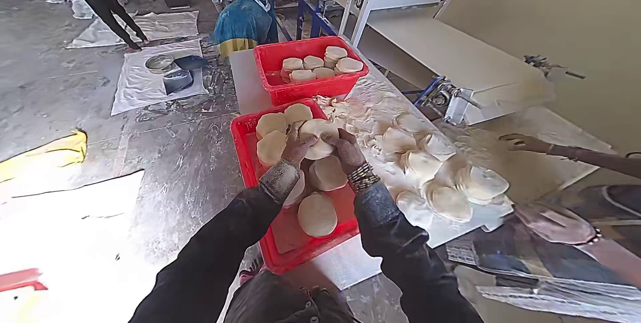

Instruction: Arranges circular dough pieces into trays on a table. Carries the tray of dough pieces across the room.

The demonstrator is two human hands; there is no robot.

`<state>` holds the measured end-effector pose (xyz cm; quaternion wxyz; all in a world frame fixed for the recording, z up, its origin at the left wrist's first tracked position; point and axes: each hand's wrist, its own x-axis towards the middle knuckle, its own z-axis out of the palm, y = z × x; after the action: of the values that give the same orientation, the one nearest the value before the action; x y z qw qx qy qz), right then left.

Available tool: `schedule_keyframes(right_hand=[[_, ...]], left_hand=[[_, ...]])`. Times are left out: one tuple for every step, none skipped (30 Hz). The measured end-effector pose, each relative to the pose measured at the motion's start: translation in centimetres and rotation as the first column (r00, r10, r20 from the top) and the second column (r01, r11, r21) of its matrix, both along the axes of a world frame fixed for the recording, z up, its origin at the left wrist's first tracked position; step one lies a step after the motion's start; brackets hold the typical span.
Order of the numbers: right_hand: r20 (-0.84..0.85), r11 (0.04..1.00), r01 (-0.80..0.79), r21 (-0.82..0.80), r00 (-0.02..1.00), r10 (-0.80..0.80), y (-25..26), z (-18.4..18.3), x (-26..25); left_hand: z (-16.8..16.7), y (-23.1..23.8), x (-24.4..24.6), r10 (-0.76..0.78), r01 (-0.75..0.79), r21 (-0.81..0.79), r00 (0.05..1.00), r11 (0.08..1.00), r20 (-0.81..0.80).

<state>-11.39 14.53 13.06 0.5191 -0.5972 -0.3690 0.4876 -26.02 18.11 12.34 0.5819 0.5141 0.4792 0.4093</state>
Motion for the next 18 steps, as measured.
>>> schedule_keyframes(right_hand=[[0.072, 0.999, -0.026, -0.027, 0.997, 0.028, 2.0, -0.2, 0.4], [0.168, 0.996, -0.056, -0.072, 0.984, 0.067, 3.8, -0.7, 0.8], [0.284, 0.988, -0.077, -0.135, 0.952, 0.114, 5.4, -1.5, 1.2], [0.394, 0.975, -0.084, -0.205, 0.905, 0.161, 6.6, -2.3, 1.3], [0.472, 0.959, -0.079, -0.271, 0.858, 0.204, 7.2, -2.6, 1.2], [0.527, 0.948, -0.070, -0.310, 0.818, 0.232, 7.6, -2.6, 1.1], [0.571, 0.940, -0.063, -0.336, 0.780, 0.257, 7.9, -2.4, 1.1], [0.590, 0.931, -0.065, -0.359, 0.757, 0.280, 8.1, -2.0, 1.0], [0.595, 0.922, -0.070, -0.380, 0.745, 0.302, 8.1, -2.0, 1.0], [0.603, 0.918, -0.069, -0.390, 0.734, 0.312, 8.2, -2.4, 1.2], [0.609, 0.916, -0.070, -0.394, 0.727, 0.317, 8.0, -2.4, 1.3], [0.612, 0.927, -0.072, -0.369, 0.732, 0.300, 7.7, -2.4, 1.5], [0.606, 0.942, -0.083, -0.325, 0.746, 0.275, 7.2, -2.3, 1.8], [0.594, 0.965, -0.088, -0.246, 0.773, 0.222, 6.3, -2.3, 2.2], [0.577, 0.987, -0.068, -0.148, 0.804, 0.142, 5.0, -2.2, 2.7], [0.560, 0.999, -0.022, -0.039, 0.827, 0.041, 3.4, -2.2, 3.3], [0.545, 0.997, 0.042, 0.070, 0.835, -0.073, 1.5, -2.2, 4.0], [0.543, 0.982, 0.112, 0.152, 0.821, -0.177, -0.5, -2.4, 5.1]], left_hand=[[-0.7, 1.5, 0.5, 0.025, -0.023, 0.034, 0.998, 0.999, -0.051], [-1.3, 2.8, 0.9, 0.025, -0.018, 0.053, 0.991, 0.998, -0.129], [-1.8, 3.7, 1.1, -0.011, 0.023, 0.045, 0.973, 0.999, -0.232], [-2.2, 4.2, 1.3, -0.067, 0.078, 0.022, 0.940, 0.997, -0.333], [-2.4, 4.4, 1.4, -0.122, 0.132, -0.005, 0.902, 0.991, -0.415], [-2.5, 4.5, 1.4, -0.158, 0.167, -0.022, 0.870, 0.986, -0.467], [-2.5, 4.5, 1.4, -0.173, 0.184, -0.025, 0.855, 0.983, -0.489], [-2.6, 4.5, 1.3, -0.168, 0.183, -0.019, 0.854, 0.983, -0.493], [-2.8, 4.3, 1.1, -0.155, 0.175, -0.007, 0.857, 0.985, -0.492], [-3.1, 4.2, 0.9, -0.149, 0.173, 0.003, 0.857, 0.985, -0.494], [-3.2, 4.0, 0.8, -0.142, 0.175, 0.020, 0.855, 0.984, -0.499], [-3.2, 3.9, 0.7, -0.137, 0.183, 0.040, 0.848, 0.982, -0.512], [-2.9, 3.7, 0.6, -0.143, 0.203, 0.055, 0.834, 0.978, -0.532], [-2.5, 3.3, 0.3, -0.156, 0.231, 0.067, 0.815, 0.971, -0.557], [-2.2, 2.8, 0.1, -0.161, 0.261, 0.092, 0.799, 0.961, -0.580], [-2.1, 2.4, -0.1, -0.161, 0.288, 0.127, 0.791, 0.949, -0.590], [-2.0, 1.8, -0.3, -0.157, 0.315, 0.175, 0.792, 0.933, -0.590], [-2.0, 1.2, -0.6, -0.157, 0.344, 0.223, 0.796, 0.912, -0.585]])
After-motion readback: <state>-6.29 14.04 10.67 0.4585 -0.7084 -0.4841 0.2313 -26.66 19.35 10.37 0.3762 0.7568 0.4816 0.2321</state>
